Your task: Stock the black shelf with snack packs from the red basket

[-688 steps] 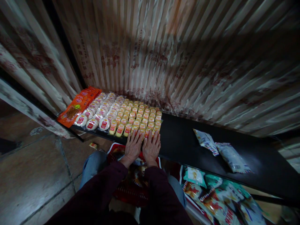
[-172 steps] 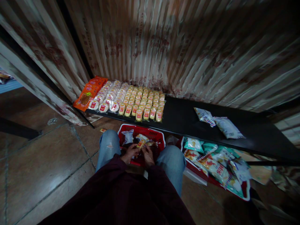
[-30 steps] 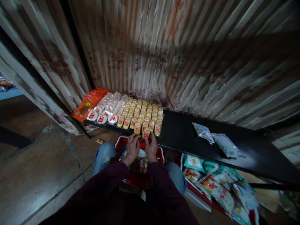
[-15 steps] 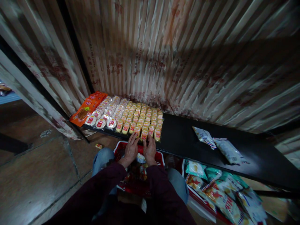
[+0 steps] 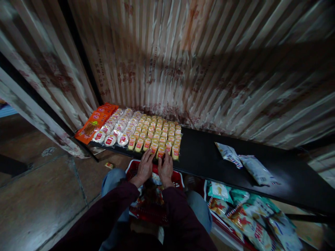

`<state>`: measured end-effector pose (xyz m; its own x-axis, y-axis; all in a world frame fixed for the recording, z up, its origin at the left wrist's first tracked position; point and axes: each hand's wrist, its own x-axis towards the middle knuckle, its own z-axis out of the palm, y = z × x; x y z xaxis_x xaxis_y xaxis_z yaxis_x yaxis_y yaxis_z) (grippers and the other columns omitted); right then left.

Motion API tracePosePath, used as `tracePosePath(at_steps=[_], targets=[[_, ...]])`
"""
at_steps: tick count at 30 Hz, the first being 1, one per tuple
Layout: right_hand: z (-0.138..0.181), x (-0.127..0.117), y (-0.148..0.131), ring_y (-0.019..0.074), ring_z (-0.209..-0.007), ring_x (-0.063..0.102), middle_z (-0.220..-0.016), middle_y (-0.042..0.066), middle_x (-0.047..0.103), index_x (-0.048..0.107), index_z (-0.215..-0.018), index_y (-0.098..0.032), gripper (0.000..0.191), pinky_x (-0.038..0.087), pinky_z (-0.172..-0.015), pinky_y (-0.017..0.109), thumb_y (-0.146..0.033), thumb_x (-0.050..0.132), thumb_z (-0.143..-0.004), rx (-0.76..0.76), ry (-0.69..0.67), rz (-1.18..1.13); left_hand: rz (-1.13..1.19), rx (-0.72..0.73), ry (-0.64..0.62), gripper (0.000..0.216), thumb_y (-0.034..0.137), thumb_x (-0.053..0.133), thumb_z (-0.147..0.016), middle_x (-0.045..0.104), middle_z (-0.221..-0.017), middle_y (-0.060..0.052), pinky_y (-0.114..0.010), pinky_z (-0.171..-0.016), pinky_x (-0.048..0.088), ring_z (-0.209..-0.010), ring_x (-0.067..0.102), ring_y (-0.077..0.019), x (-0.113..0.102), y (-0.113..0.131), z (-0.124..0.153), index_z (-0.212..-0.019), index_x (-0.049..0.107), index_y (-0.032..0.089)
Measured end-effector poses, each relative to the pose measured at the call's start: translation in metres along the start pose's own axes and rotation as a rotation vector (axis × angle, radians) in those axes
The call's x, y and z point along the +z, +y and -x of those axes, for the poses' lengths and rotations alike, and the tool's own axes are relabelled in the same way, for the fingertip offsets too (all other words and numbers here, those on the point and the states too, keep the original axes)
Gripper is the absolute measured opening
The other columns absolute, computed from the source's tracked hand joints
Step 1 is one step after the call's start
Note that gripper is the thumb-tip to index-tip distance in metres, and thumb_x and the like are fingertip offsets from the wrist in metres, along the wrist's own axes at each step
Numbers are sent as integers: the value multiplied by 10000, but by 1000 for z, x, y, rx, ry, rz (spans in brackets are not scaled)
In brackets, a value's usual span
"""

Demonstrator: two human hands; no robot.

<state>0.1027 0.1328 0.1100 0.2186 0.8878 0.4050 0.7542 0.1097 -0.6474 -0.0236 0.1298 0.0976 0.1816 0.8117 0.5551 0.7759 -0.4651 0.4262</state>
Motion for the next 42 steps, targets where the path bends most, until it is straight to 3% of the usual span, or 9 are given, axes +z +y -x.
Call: tracePosePath(at_steps=[4, 7, 12, 17, 25, 32, 42], targets=[[2, 3, 1, 248, -1027, 554, -1166, 143, 529, 335, -1445, -199, 536, 491, -840, 390, -338, 354, -928, -7, 19, 13, -51, 33, 16, 423, 71, 358, -895, 459, -1441, -130, -450, -1084, 419, -1410, 308, -224, 1, -1, -2, -1260, 555, 157], [2, 4, 4, 259, -1090, 532, -1208, 152, 523, 348, -1440, -202, 522, 467, -894, 419, -329, 360, -934, -80, 81, 74, -78, 61, -6, 426, 114, 361, -913, 472, -1435, -130, -464, -1067, 415, -1409, 312, -229, 2, -2, -2, -1311, 507, 153], [0, 3, 5, 305, -1374, 294, -1467, 148, 383, 267, -1480, -219, 548, 329, -1046, 518, -276, 350, -942, -212, 111, 234, -113, 132, 17, 471, 125, 350, -923, 440, -1462, -132, -463, -1106, 346, -1439, 244, -218, 6, -8, -5, -1389, 413, 132], [-5, 1, 5, 277, -1454, 153, -1557, 125, 263, 148, -1516, -222, 595, 281, -1093, 500, -242, 344, -954, -297, 55, 299, -123, 225, 81, 499, 121, 367, -916, 411, -1480, -141, -462, -1142, 296, -1454, 192, -225, 13, -10, -8, -1415, 375, 111], [-9, 6, 15, 277, -1461, 153, -1542, 123, 316, 151, -1518, -210, 603, 236, -1123, 524, -265, 378, -962, -357, 35, 339, -159, 183, 106, 477, 136, 406, -911, 455, -1452, -127, -464, -1150, 284, -1442, 231, -231, 21, -8, -9, -1388, 428, 124], [-9, 10, 15, 269, -1455, 186, -1504, 140, 385, 206, -1506, -164, 577, 228, -1127, 522, -249, 367, -959, -340, 14, 361, -127, 152, 164, 463, 149, 429, -910, 496, -1419, -126, -448, -1144, 303, -1420, 293, -221, 23, -4, -14, -1373, 446, 141], [-9, 11, 12, 275, -1458, 175, -1511, 154, 368, 201, -1508, -145, 588, 209, -1127, 535, -239, 358, -949, -294, -19, 358, -99, 124, 158, 482, 167, 435, -911, 507, -1411, -113, -478, -1137, 305, -1409, 319, -234, 23, -2, -17, -1394, 424, 176]])
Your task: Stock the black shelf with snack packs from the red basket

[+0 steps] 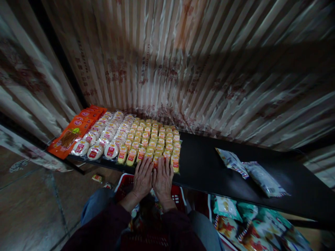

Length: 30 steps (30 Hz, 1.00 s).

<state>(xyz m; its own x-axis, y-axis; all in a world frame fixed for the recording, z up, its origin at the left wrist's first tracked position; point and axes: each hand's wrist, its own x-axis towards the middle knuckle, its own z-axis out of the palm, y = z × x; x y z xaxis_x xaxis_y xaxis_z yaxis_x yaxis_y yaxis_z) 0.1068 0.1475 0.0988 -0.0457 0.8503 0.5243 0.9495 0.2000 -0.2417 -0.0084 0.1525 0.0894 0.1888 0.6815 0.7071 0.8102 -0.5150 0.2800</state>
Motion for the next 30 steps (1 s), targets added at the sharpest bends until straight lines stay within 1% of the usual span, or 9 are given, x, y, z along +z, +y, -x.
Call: tracePosePath(at_steps=[4, 8, 11, 15, 17, 20, 23, 26, 30], targets=[[-2, -2, -2, 263, -1457, 182, -1512, 140, 371, 243, -1497, -150, 556, 194, -1132, 520, -241, 342, -957, 24, -21, -3, -20, 1, -4, 480, 161, 442, -908, 502, -1415, -121, -478, -1141, 289, -1415, 306, -237, 0, 0, 0, -1387, 430, 162], [-3, -3, -3, 254, -1458, 180, -1507, 142, 379, 252, -1492, -137, 543, 180, -1136, 521, -240, 333, -965, 26, -37, 7, -28, 4, -4, 486, 157, 438, -912, 495, -1420, -127, -465, -1145, 282, -1416, 303, -233, 0, 0, 0, -1397, 418, 150], [-3, -1, -1, 252, -1461, 165, -1510, 143, 374, 242, -1494, -137, 546, 177, -1139, 521, -242, 336, -967, 20, -36, 12, -20, 12, -5, 505, 152, 425, -919, 483, -1432, -110, -460, -1150, 278, -1416, 303, -228, 0, -1, 1, -1422, 391, 173], [-2, -1, 1, 239, -1465, 152, -1512, 136, 372, 204, -1507, -160, 563, 189, -1144, 522, -231, 340, -965, 2, -28, -10, -8, 12, -43, 512, 164, 410, -931, 459, -1454, -87, -464, -1156, 272, -1422, 289, -228, 0, -2, 2, -1440, 373, 203], [-2, -2, 1, 245, -1467, 143, -1526, 137, 345, 216, -1505, -178, 561, 195, -1142, 530, -222, 349, -962, -14, -17, -17, -13, 17, -53, 511, 169, 397, -936, 446, -1463, -87, -470, -1157, 268, -1427, 275, -231, -1, -3, 3, -1445, 365, 196], [-1, -4, 1, 261, -1470, 124, -1571, 132, 239, 240, -1499, -211, 556, 215, -1137, 537, -211, 365, -957, -29, 11, -35, -20, 30, -50, 507, 168, 389, -935, 442, -1466, -92, -469, -1155, 271, -1436, 250, -235, -1, -4, 4, -1441, 369, 177], [1, -6, 1, 267, -1471, 114, -1595, 111, 162, 215, -1504, -242, 571, 233, -1134, 533, -213, 375, -957, -36, 12, -64, -19, 38, -58, 504, 170, 400, -932, 428, -1476, -91, -469, -1153, 279, -1443, 227, -241, 0, -5, 5, -1435, 379, 176], [3, -7, 2, 261, -1473, 106, -1597, 106, 157, 191, -1509, -246, 570, 242, -1134, 528, -220, 362, -965, -42, -4, -82, -5, 40, -76, 510, 181, 403, -935, 407, -1489, -92, -478, -1154, 278, -1447, 215, -245, -1, -6, 6, -1444, 365, 178], [8, -8, 4, 254, -1474, 102, -1596, 109, 156, 175, -1512, -243, 572, 258, -1130, 522, -227, 353, -969, -44, 12, -108, 13, 31, -91, 523, 210, 399, -944, 393, -1498, -94, -477, -1163, 265, -1446, 216, -242, -2, -6, 6, -1462, 335, 185]])
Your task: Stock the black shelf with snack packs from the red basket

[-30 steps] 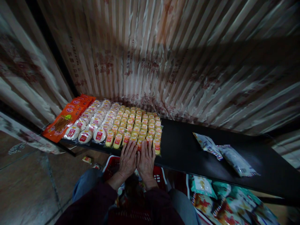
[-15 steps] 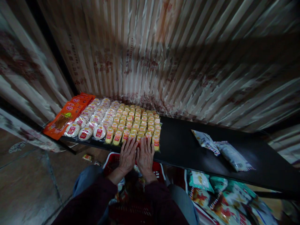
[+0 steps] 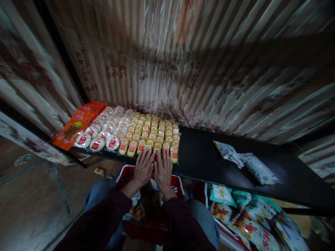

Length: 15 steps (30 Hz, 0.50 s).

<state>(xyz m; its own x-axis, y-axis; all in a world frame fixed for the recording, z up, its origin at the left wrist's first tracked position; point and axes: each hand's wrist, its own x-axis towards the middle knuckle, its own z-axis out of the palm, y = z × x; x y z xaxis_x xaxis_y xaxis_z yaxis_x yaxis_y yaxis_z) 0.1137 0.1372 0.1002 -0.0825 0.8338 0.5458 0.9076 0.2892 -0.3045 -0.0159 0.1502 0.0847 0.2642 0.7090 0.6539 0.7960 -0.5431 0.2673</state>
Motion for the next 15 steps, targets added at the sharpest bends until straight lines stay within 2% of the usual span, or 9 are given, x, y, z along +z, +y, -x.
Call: tracePosePath(at_steps=[8, 12, 15], targets=[[23, -4, -8, 241, -1449, 218, -1551, 129, 293, 201, -1507, -204, 564, 302, -1118, 509, -224, 337, -961, 21, 45, -82, 30, 16, -25, 525, 207, 395, -939, 337, -1528, -87, -474, -1178, 242, -1453, 190, -234, -4, 0, 0, -1461, 338, 196], [42, -12, -10, 248, -1427, 269, -1496, 136, 387, 322, -1458, -187, 510, 325, -1103, 522, -214, 339, -948, 29, 53, -144, 60, 2, -53, 519, 220, 372, -947, 299, -1547, -82, -492, -1174, 243, -1463, 145, -238, -7, 1, 2, -1463, 327, 201], [62, -16, -8, 246, -1369, 361, -1391, 131, 500, 420, -1387, -192, 466, 359, -1079, 523, -183, 362, -925, 45, 63, -199, 94, -16, -50, 493, 213, 340, -952, 351, -1523, -98, -489, -1163, 263, -1463, 152, -233, -11, 4, 5, -1444, 354, 182]])
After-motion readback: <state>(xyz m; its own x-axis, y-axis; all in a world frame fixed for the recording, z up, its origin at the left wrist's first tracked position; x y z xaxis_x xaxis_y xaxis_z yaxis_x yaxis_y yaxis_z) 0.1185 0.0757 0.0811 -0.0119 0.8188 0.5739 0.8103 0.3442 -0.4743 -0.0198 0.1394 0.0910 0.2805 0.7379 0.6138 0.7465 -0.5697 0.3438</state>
